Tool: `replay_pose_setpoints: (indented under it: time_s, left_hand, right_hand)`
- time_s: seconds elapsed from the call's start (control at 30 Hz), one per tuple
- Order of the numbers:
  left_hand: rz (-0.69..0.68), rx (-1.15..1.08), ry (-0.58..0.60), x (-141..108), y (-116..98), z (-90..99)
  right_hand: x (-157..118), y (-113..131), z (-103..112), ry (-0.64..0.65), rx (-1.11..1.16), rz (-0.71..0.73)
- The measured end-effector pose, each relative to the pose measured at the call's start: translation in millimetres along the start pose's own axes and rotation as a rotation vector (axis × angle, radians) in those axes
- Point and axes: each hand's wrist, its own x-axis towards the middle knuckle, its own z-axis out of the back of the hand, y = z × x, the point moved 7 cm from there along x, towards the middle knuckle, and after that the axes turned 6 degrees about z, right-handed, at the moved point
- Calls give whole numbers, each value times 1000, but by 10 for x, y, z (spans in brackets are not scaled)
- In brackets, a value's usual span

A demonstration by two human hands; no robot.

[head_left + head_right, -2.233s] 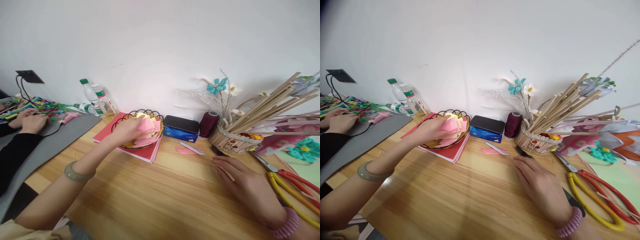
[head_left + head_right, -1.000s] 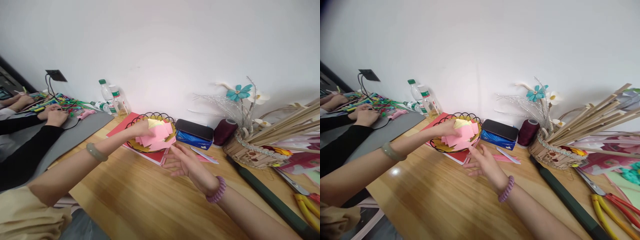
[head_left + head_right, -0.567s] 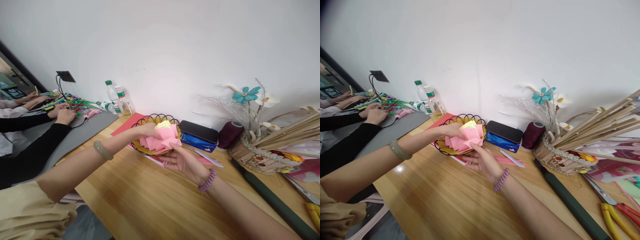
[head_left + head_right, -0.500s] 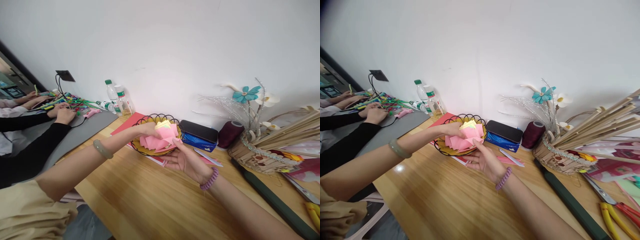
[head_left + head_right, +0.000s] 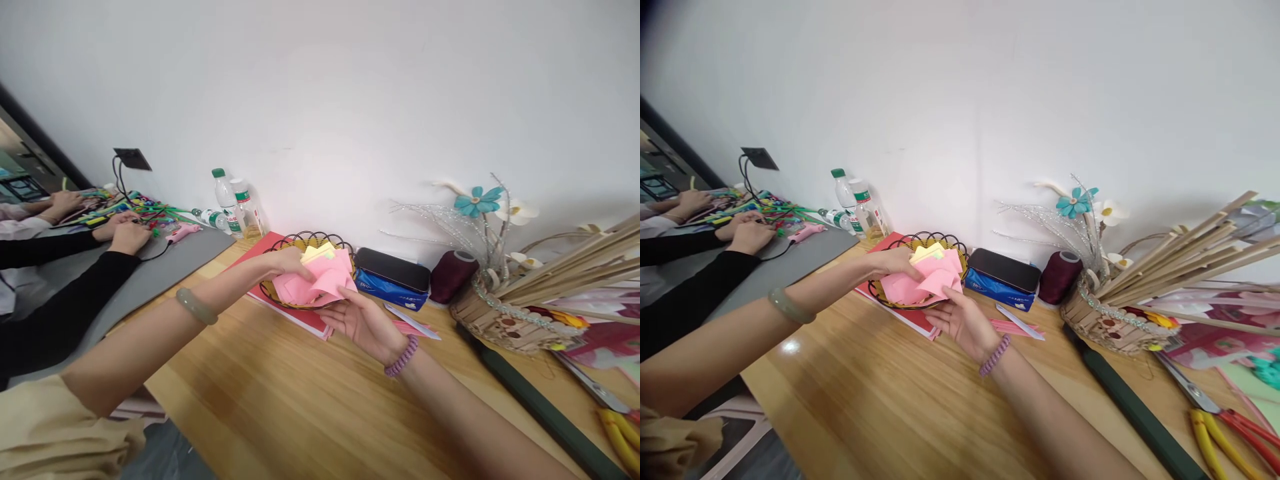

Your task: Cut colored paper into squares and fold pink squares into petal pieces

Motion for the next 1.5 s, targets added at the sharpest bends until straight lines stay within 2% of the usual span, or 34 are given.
replay_pose_setpoints:
  time_s: [0.1,0.27,0.37,0.43,0.53,0.63,0.7,0.9,1.07,1.27,1.5]
  left_hand:
    - [-38,-106,-63,-3,-24,176]
    - [-191,-270,-269,-72,-226,680]
    - [-266,-268,-286,-163,-353,818]
    - [-276,-203,-204,-192,-387,761]
    - [-258,-23,-9,-154,-354,522]
    - [-240,217,156,-2,-279,271]
    - [-236,379,209,145,-245,158]
    - [-243,774,258,503,-211,-37]
    - [-223,948,287,565,-180,-89]
    - [-301,920,269,482,-203,-101]
    - [-272,759,208,664,-187,-64]
  right_hand:
    - [-32,4,20,-29,-79,2]
    - [-110,40,82,-83,-252,-26]
    - [-155,95,158,-111,-328,-38]
    - [-196,147,246,-139,-361,-33]
    - [-294,243,433,-201,-393,-10]
    - [-434,335,622,-258,-404,13]
    - [-543,370,718,-285,-396,21]
    - [-918,324,926,-351,-328,21]
    - [-1251,245,1171,-411,-278,23]
    - [-1465,161,1425,-493,-215,12]
    - [-1464,67,1410,-514,-151,23]
